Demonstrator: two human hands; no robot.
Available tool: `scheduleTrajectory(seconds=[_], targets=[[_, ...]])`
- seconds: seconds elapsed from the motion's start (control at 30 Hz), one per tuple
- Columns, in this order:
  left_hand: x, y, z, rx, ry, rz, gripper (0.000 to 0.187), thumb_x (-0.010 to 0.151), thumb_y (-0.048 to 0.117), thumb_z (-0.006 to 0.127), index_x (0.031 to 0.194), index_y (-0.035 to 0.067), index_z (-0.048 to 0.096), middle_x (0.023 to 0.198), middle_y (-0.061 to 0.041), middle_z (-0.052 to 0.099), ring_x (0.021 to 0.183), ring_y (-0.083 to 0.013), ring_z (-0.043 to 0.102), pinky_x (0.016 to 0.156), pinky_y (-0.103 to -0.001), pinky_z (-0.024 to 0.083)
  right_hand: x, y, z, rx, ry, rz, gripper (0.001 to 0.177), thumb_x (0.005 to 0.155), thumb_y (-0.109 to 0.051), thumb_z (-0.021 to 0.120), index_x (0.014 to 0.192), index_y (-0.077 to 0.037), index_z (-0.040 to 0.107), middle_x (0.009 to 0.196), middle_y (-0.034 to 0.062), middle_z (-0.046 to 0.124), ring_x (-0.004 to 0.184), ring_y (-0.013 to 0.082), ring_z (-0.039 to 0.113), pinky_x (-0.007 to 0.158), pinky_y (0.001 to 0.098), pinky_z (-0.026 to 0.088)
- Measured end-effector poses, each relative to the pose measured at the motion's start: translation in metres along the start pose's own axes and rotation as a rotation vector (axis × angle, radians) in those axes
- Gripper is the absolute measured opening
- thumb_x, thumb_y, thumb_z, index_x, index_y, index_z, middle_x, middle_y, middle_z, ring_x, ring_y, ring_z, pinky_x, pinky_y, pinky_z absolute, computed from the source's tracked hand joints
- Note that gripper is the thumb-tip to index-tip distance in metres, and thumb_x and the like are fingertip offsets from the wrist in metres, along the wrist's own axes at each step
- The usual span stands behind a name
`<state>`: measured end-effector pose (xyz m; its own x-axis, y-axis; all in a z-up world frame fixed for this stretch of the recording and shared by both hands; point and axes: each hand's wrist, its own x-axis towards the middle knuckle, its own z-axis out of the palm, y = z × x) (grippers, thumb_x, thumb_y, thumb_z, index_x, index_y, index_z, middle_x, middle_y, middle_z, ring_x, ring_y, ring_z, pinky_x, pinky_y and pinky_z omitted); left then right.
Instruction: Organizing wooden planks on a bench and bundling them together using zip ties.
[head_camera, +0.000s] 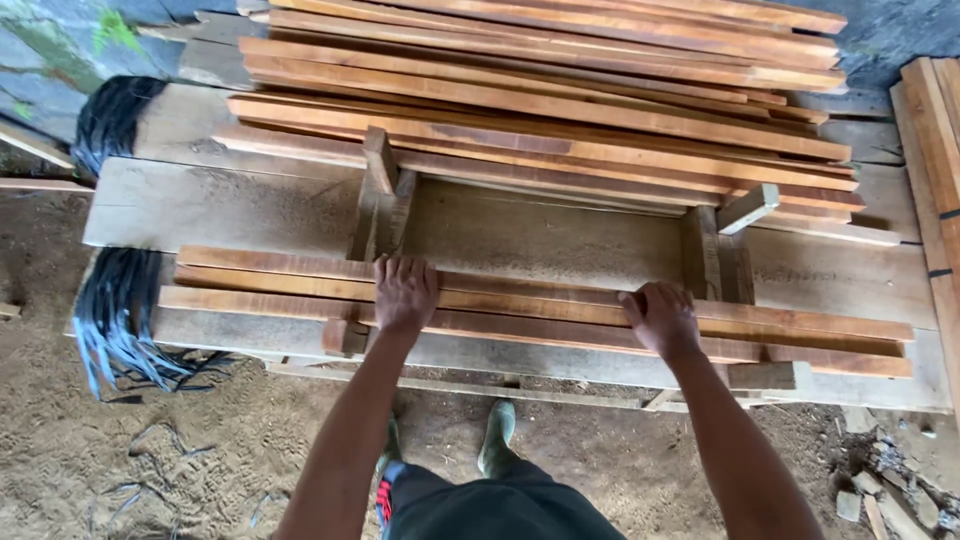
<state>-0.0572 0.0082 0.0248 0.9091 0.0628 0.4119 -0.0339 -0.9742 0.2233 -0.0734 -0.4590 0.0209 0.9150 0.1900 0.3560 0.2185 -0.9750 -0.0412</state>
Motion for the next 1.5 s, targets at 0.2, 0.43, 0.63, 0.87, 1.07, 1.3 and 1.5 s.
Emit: scheduleTrajectory(seconds=[0.2,0.43,0.63,0.87,1.07,1.3,1.5], targets=[[0.019,0.01,-0.047,0.153,-0.649,-0.097,0.049,0.109,0.045,0.022,0.125,0.016,0.058,0.142,-0.01,0.057,0.14,-0.0266,0.042,0.125,-0.046,0.007,0.032,-0.12,0.005,0.043,-0.27,0.022,0.059,0.095,-0.07,0.05,0.102,-0.012,0.063,0.096,0.0107,0.065,0.104,0.031,0.067,0.095,0.0478,0.049],[0.027,-0.009,-0.021,0.161,-0.839,0.04,0.055,0.107,0.055,0.012,0.131,0.019,0.046,0.142,-0.008,0.051,0.137,-0.0257,0.038,0.12,-0.051,0.004,0.064,-0.259,-0.037,0.047,-0.534,0.138,0.073,0.095,-0.076,0.042,0.123,-0.009,0.053,0.119,0.0163,0.061,0.124,0.0339,0.057,0.113,0.0479,0.032],[0.074,-0.078,-0.068,0.071,-1.047,0.475,0.052,0.106,0.038,0.026,0.139,0.016,0.059,0.15,-0.007,0.055,0.138,-0.0332,0.052,0.116,-0.054,0.036,0.053,-0.257,-0.019,0.057,-0.27,0.075,0.068,0.093,-0.071,0.056,0.12,-0.008,0.058,0.107,0.0182,0.064,0.111,0.0388,0.062,0.111,0.0497,0.035],[0.04,-0.294,-0.044,-0.04,-0.554,0.208,0.04,0.103,0.047,0.043,0.114,0.02,0.071,0.111,-0.008,0.075,0.114,-0.0273,0.07,0.105,-0.045,0.047,0.045,-0.256,-0.001,-0.015,-0.085,0.054,0.058,0.089,-0.066,0.064,0.108,-0.011,0.063,0.096,0.0136,0.065,0.103,0.0366,0.066,0.104,0.0473,0.045],[0.03,-0.32,-0.061,-0.113,-0.213,0.271,0.04,0.103,0.047,0.048,0.127,0.021,0.067,0.11,-0.004,0.071,0.111,-0.0209,0.068,0.107,-0.039,0.044,0.042,-0.25,0.015,-0.102,0.051,0.016,0.059,0.087,-0.069,0.064,0.109,-0.015,0.065,0.093,0.0093,0.067,0.099,0.0308,0.069,0.106,0.0431,0.049],[0.029,-0.316,-0.07,-0.148,-0.158,0.269,0.036,0.1,0.045,0.05,0.12,0.021,0.068,0.097,-0.002,0.07,0.1,-0.021,0.07,0.102,-0.039,0.045,0.044,-0.248,0.02,-0.142,-0.102,0.086,0.06,0.088,-0.072,0.06,0.113,-0.018,0.064,0.1,0.0075,0.068,0.107,0.0288,0.068,0.112,0.0416,0.045],[0.026,-0.318,-0.06,-0.167,-0.11,0.291,0.034,0.099,0.044,0.049,0.113,0.019,0.067,0.094,-0.004,0.07,0.096,-0.0224,0.07,0.099,-0.04,0.046,0.055,-0.266,0.008,-0.135,-0.328,0.216,0.07,0.094,-0.081,0.044,0.113,-0.017,0.064,0.108,0.0106,0.069,0.117,0.031,0.065,0.117,0.0431,0.037]])
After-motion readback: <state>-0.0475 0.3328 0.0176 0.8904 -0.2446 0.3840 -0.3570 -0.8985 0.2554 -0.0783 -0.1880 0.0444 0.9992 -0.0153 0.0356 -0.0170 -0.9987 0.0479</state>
